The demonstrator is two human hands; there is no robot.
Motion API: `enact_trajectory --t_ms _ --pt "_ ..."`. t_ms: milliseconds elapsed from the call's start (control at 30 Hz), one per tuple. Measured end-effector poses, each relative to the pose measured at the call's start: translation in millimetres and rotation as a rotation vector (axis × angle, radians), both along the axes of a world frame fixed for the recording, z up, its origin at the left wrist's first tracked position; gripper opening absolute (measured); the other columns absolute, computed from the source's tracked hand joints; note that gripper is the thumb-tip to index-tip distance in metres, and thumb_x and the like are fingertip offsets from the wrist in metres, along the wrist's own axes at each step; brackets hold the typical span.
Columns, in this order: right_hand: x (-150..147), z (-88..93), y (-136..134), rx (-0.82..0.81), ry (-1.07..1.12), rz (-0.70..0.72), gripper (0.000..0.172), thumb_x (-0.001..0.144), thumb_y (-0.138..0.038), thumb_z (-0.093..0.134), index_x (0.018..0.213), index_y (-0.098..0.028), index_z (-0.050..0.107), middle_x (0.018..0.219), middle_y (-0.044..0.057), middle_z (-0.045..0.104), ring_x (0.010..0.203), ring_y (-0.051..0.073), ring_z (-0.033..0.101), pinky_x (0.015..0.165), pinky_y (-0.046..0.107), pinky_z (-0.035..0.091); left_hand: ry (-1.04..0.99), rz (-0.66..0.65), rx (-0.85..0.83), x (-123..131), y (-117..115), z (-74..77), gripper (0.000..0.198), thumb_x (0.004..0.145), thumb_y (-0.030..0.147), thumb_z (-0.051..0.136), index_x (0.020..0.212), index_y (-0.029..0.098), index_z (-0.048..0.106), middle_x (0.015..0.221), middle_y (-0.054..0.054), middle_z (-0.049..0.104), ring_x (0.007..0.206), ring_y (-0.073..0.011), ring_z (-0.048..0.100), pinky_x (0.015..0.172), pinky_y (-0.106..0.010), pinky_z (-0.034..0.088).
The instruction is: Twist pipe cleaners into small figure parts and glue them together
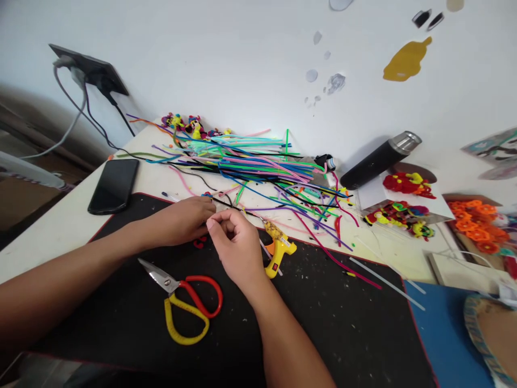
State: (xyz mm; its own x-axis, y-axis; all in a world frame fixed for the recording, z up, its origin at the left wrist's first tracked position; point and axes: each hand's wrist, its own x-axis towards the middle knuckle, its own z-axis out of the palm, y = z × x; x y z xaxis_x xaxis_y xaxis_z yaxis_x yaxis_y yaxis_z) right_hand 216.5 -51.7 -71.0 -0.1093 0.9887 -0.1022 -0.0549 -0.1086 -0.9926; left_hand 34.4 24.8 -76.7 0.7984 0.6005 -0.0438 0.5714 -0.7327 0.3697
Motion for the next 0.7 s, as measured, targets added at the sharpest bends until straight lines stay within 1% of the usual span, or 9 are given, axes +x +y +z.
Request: enact_trajectory --t_ms 100,233,300,433,567,700 --pt "0.2 1.2 -0.1 0.002 -0.017 -0.003 0.027 0.093 -0.049 0.075 0.094 -0.023 0.067 0.060 -0.008 0.050 0.046 0.010 0.041 0.043 0.024 0.030 0.005 -0.019 0.030 -0.4 0.5 -3.1 0.014 0.100 0.016 0.064 0.092 0.017 0.075 0.092 -0.009 0.078 0.093 -0.0261 0.067 0.085 -0.037 0.048" --pt "-0.1 2.2 -0.6 -0.001 -0.035 0.000 0.027 0.094 -0.049 0.074 0.093 -0.023 0.067 0.061 -0.007 0.051 0.047 0.010 0.042 0.044 0.024 0.030 -0.013 -0.024 0.041 -0.8 0.7 -4.6 0.017 0.098 0.012 0.064 0.084 0.017 0.074 0.083 -0.008 0.075 0.083 -0.0245 0.064 0.077 -0.035 0.045" --pt "-0.4 2.3 -0.8 0.003 -0.036 -0.005 0.026 0.094 -0.048 0.074 0.094 -0.023 0.067 0.061 -0.007 0.051 0.048 0.010 0.042 0.045 0.024 0.031 -0.015 -0.019 0.039 -0.6 0.7 -4.4 0.016 0.096 0.011 0.065 0.083 0.017 0.073 0.081 -0.007 0.074 0.082 -0.0245 0.064 0.076 -0.035 0.044" --pt "-0.5 0.6 -0.8 0.010 -0.046 -0.008 0.025 0.094 -0.047 0.074 0.094 -0.023 0.067 0.061 -0.007 0.051 0.048 0.011 0.042 0.045 0.024 0.031 0.022 -0.021 0.051 -0.2 0.1 -3.9 0.017 0.096 0.010 0.064 0.082 0.016 0.073 0.081 -0.008 0.074 0.081 -0.0252 0.064 0.075 -0.036 0.043" --pt "-0.1 -1.5 -1.0 0.010 -0.060 -0.007 0.025 0.096 -0.048 0.073 0.096 -0.023 0.068 0.061 -0.007 0.051 0.048 0.011 0.043 0.045 0.025 0.032 -0.005 -0.028 0.051 -1.5 -0.2 -3.8 0.019 0.096 0.010 0.064 0.081 0.017 0.074 0.079 -0.008 0.074 0.082 -0.0254 0.064 0.076 -0.036 0.044" --pt "0.0 -0.6 -0.8 0.011 -0.057 -0.006 0.026 0.095 -0.049 0.073 0.095 -0.024 0.068 0.062 -0.007 0.052 0.048 0.011 0.043 0.046 0.025 0.032 0.024 -0.003 0.074 -5.4 2.5 0.1 0.021 0.099 0.013 0.063 0.083 0.017 0.077 0.081 -0.009 0.075 0.082 -0.0251 0.066 0.078 -0.037 0.046"
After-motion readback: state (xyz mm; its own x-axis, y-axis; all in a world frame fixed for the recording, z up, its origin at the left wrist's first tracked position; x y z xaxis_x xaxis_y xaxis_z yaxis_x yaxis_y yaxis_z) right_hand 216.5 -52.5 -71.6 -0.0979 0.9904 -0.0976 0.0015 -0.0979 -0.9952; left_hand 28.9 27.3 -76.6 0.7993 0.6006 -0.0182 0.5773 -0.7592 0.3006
